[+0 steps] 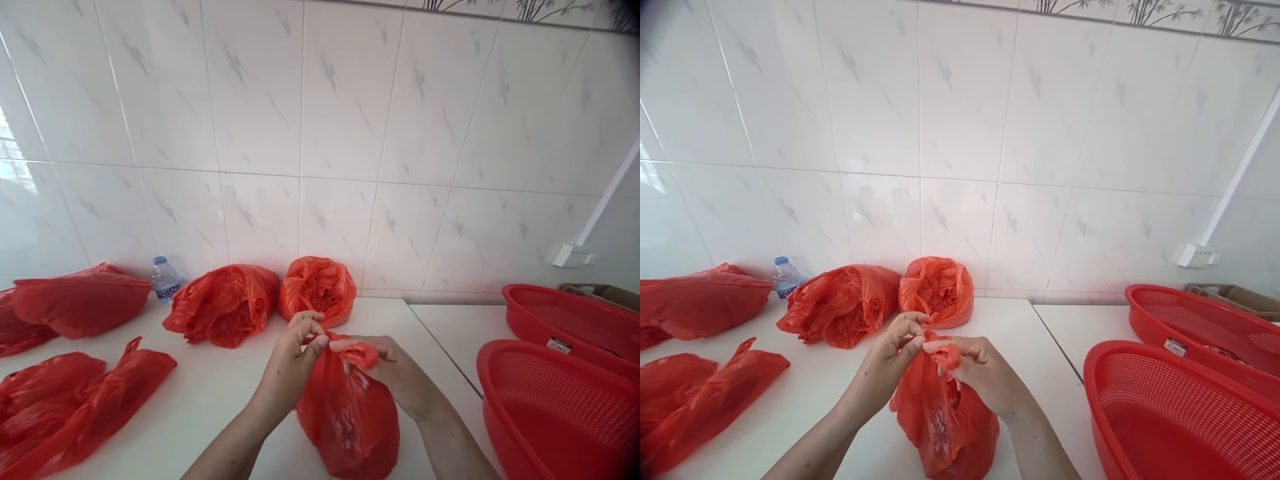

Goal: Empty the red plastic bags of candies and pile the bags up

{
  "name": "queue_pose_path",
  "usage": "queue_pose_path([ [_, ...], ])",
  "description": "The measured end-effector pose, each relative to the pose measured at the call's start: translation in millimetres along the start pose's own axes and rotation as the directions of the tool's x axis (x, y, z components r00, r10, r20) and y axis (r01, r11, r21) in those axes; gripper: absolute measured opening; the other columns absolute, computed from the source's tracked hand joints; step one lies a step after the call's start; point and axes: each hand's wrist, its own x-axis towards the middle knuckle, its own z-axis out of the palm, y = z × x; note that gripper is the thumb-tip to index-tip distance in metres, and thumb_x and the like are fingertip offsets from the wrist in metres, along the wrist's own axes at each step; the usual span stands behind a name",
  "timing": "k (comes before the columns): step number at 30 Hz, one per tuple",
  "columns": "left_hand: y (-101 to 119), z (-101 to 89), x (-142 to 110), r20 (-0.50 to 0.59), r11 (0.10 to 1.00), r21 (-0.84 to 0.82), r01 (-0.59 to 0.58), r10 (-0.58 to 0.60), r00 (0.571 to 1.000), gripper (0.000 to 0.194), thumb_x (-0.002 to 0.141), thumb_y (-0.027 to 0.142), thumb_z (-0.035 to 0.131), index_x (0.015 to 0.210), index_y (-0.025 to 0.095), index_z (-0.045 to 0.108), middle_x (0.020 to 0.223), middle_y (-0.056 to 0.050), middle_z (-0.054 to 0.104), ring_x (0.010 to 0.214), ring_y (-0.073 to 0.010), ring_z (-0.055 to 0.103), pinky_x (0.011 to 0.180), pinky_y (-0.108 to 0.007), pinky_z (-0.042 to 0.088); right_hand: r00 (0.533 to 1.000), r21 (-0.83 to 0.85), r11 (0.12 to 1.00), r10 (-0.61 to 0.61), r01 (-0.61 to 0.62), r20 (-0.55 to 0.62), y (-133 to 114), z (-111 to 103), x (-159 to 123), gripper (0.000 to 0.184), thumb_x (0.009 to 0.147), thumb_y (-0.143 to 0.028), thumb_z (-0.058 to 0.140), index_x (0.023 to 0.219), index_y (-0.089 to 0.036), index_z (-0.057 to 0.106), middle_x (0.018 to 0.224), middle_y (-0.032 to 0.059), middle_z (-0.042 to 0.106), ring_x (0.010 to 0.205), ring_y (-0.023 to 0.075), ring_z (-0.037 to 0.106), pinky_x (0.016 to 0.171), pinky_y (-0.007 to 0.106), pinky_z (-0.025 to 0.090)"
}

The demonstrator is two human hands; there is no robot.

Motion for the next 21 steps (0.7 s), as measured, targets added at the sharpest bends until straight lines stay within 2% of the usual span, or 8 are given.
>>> queue_pose_path([
  [2, 1.0, -2.1, 0.0, 0.017, 0.999, -0.03, 0.037, -0.036, 0.999, 0.021, 0.091, 0.032, 0.045, 0.076, 0.021, 0.052, 0.122, -0.007, 0.055, 0.115, -0.0222, 0.049, 0.091, -0.036, 0.04, 0.994, -0.013, 0.999, -0.031, 0.033, 0.109, -2.8, -5.1, -3.3, 0.05, 0.087, -0.057, 0.042, 0.11, -0.021, 0.069, 0.096, 0.0069, 0.06, 0.086, 0.0169, 0.053, 0.083, 0.032, 0.041],
  [5, 2.3, -1.7, -1.0, 0.082, 0.996, -0.062, 0.07, -0.064, 0.995, 0.025, 0.093, 0.036, 0.041, 0.074, 0.021, 0.046, 0.09, -0.002, 0.06, 0.088, -0.0175, 0.054, 0.078, -0.03, 0.043, 0.994, -0.062, 0.998, -0.019, 0.025, 0.105, -6.4, -4.6, -5.6, 0.043, 0.089, -0.051, 0.043, 0.103, -0.023, 0.071, 0.098, 0.0062, 0.06, 0.09, 0.0188, 0.053, 0.087, 0.034, 0.04],
  [7, 2.2, 0.3, -1.5, 0.077, 0.996, -0.045, 0.071, -0.068, 0.995, 0.027, 0.093, 0.037, 0.04, 0.071, 0.021, 0.042, 0.071, 0.003, 0.048, 0.068, -0.0134, 0.045, 0.063, -0.024, 0.038, 0.999, -0.124, 0.992, 0.003, 0.002, 0.037, -6.1, -0.7, -4.6, 0.028, 0.083, -0.035, 0.056, 0.107, -0.025, 0.068, 0.09, 0.0028, 0.059, 0.082, 0.0162, 0.053, 0.08, 0.031, 0.042],
  [10, 2.6, 3.9, -2.2, 0.043, 0.996, -0.031, 0.084, -0.083, 0.996, 0.026, 0.093, 0.035, 0.04, 0.071, 0.021, 0.039, 0.066, 0.006, 0.036, 0.061, -0.0113, 0.034, 0.056, -0.022, 0.03, 0.989, -0.249, 0.966, 0.035, -0.07, -0.143, 0.6, 5.5, 0.5, 0.044, 0.077, -0.018, 0.055, 0.12, -0.029, 0.056, 0.082, -0.0014, 0.056, 0.072, 0.0134, 0.052, 0.068, 0.026, 0.043],
  [13, 4.9, 6.7, -3.1, 0.066, 0.993, -0.014, 0.116, -0.115, 0.991, 0.024, 0.091, 0.032, 0.041, 0.07, 0.021, 0.039, 0.064, 0.007, 0.036, 0.058, -0.0105, 0.032, 0.054, -0.022, 0.029, 0.916, -0.437, 0.885, -0.03, -0.162, -0.4, 10.7, 7.6, 7.2, 0.045, 0.074, -0.014, 0.049, 0.114, -0.031, 0.059, 0.071, -0.0035, 0.054, 0.061, 0.0127, 0.049, 0.058, 0.025, 0.039],
  [15, 6.0, 7.8, -3.8, 0.082, 0.992, 0.014, 0.125, -0.126, 0.989, 0.022, 0.09, 0.03, 0.043, 0.07, 0.021, 0.041, 0.063, 0.007, 0.038, 0.057, -0.0104, 0.033, 0.054, -0.022, 0.028, 0.888, -0.466, 0.861, -0.038, -0.204, -0.459, 14.4, 6.4, 9.7, 0.042, 0.074, -0.014, 0.045, 0.109, -0.03, 0.062, 0.066, -0.0031, 0.056, 0.059, 0.0134, 0.05, 0.058, 0.026, 0.039],
  [18, 5.0, 7.7, -4.5, 0.086, 0.992, 0.072, 0.106, -0.112, 0.99, 0.016, 0.087, 0.027, 0.046, 0.072, 0.021, 0.046, 0.067, 0.006, 0.048, 0.061, -0.0114, 0.041, 0.056, -0.022, 0.032, 0.925, -0.34, 0.92, 0.057, -0.195, -0.376, 11.4, 2.5, 8.0, 0.041, 0.076, -0.014, 0.041, 0.107, -0.026, 0.065, 0.073, -0.001, 0.063, 0.063, 0.0141, 0.055, 0.064, 0.028, 0.043],
  [21, 2.6, 5.5, -4.4, 0.079, 0.983, 0.169, 0.066, -0.08, 0.994, 0.012, 0.086, 0.025, 0.047, 0.075, 0.021, 0.05, 0.073, 0.004, 0.057, 0.069, -0.0141, 0.05, 0.062, -0.025, 0.037, 0.967, -0.112, 0.986, 0.096, -0.125, -0.237, 3.3, -2.2, 3.5, 0.032, 0.08, -0.021, 0.047, 0.105, -0.021, 0.066, 0.089, 0.0025, 0.066, 0.071, 0.0138, 0.056, 0.073, 0.03, 0.044],
])
